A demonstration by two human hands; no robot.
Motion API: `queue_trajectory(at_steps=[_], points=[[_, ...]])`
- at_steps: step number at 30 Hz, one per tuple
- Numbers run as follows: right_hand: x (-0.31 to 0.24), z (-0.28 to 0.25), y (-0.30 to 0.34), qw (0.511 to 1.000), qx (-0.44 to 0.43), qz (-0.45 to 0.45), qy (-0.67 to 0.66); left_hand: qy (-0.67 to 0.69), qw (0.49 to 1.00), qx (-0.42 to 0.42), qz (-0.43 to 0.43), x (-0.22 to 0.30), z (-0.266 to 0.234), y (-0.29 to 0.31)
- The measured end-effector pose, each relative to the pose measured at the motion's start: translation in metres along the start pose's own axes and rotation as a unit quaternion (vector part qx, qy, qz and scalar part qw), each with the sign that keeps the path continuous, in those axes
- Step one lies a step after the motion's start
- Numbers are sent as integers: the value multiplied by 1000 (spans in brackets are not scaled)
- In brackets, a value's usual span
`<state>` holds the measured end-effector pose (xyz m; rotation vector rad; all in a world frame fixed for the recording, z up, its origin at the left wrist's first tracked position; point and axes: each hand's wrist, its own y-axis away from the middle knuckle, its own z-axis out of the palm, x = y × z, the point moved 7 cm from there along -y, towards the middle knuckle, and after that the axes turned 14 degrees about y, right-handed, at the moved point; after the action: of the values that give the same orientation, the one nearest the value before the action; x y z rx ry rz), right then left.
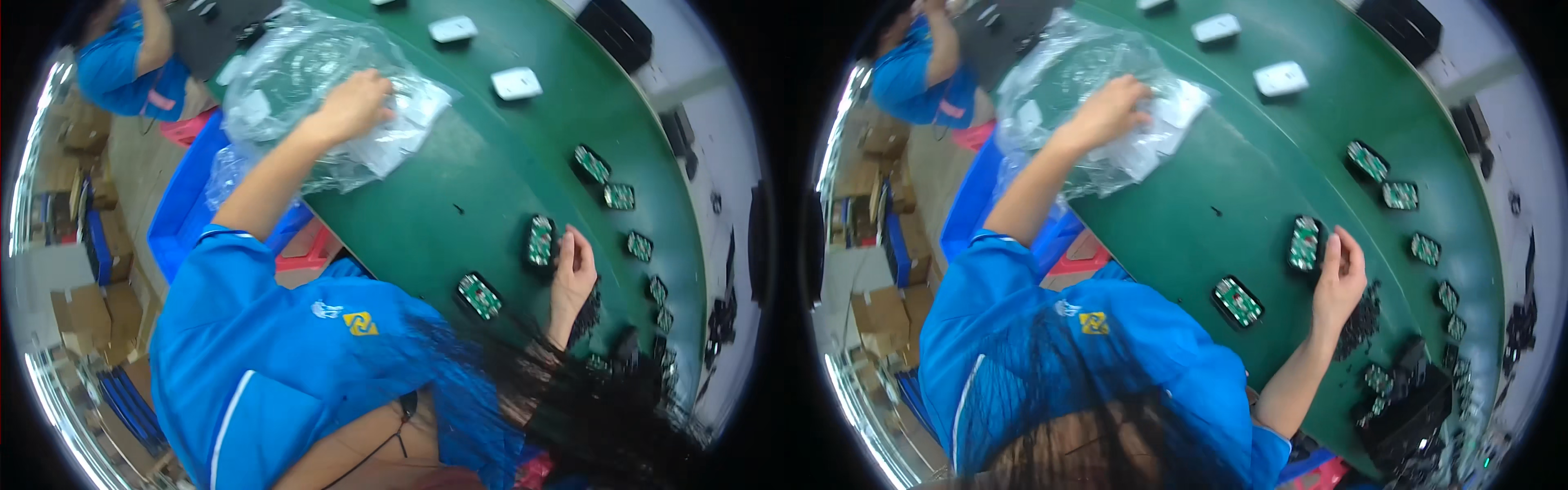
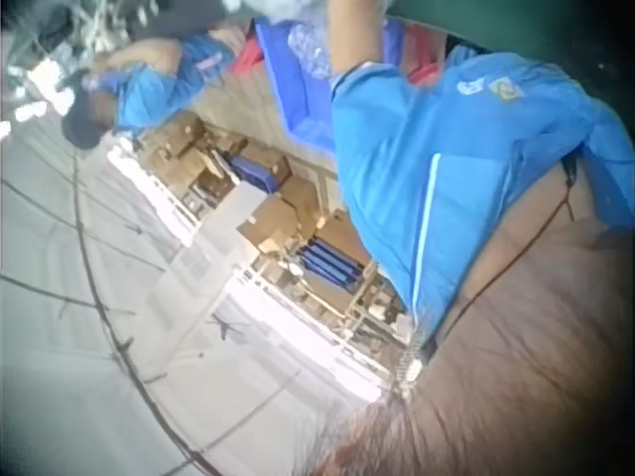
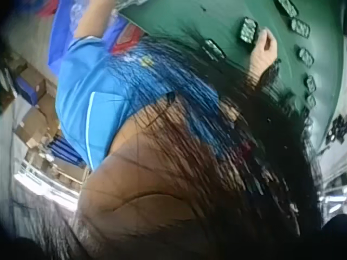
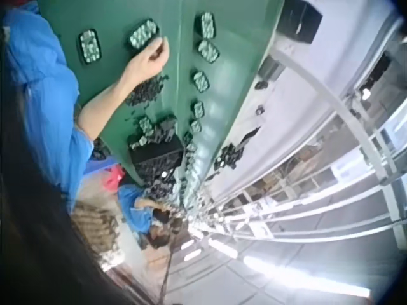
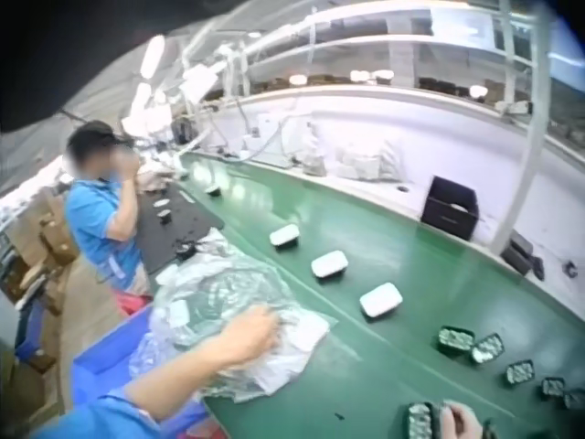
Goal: The person assembles small electronic devices by hand at a green workbench. They pick up white plastic casings and black circuit boards, insert the boards into the casings, and place the finished units on the table. The process is repeated for multiple units throughout the clip.
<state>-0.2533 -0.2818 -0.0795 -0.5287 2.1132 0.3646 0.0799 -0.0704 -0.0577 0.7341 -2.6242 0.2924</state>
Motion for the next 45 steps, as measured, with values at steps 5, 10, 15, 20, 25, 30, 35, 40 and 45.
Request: queue_trajectory(at_steps=[5, 10, 15, 20, 25, 30, 35, 40, 45], points=[[12, -62, 16, 985, 170, 10, 2, 98, 992, -50, -64, -24, 1, 2], [52, -112, 36, 961, 255, 34, 104, 140, 988, -5, -64, -28, -15, 5], [55, -111, 28, 942, 249, -8, 226, 77, 975, 205, -46, -4, -68, 21], [40, -89, -4, 918, 183, -47, 348, 336, 936, 99, -32, 69, -55, 33], [31, -70, -13, 904, 107, -85, 405, 444, 894, -40, 43, 131, 10, 45], [28, -74, -4, 881, 129, -119, 440, 456, 877, -120, 97, 163, 39, 46], [34, -89, 4, 921, 162, -73, 346, 460, 871, -94, 147, 179, 45, 42], [29, -88, 7, 926, 173, -36, 333, 471, 863, -83, 161, 195, 48, 40], [24, -66, 13, 907, 140, -89, 388, 480, 857, -72, 176, 199, 55, 41]])
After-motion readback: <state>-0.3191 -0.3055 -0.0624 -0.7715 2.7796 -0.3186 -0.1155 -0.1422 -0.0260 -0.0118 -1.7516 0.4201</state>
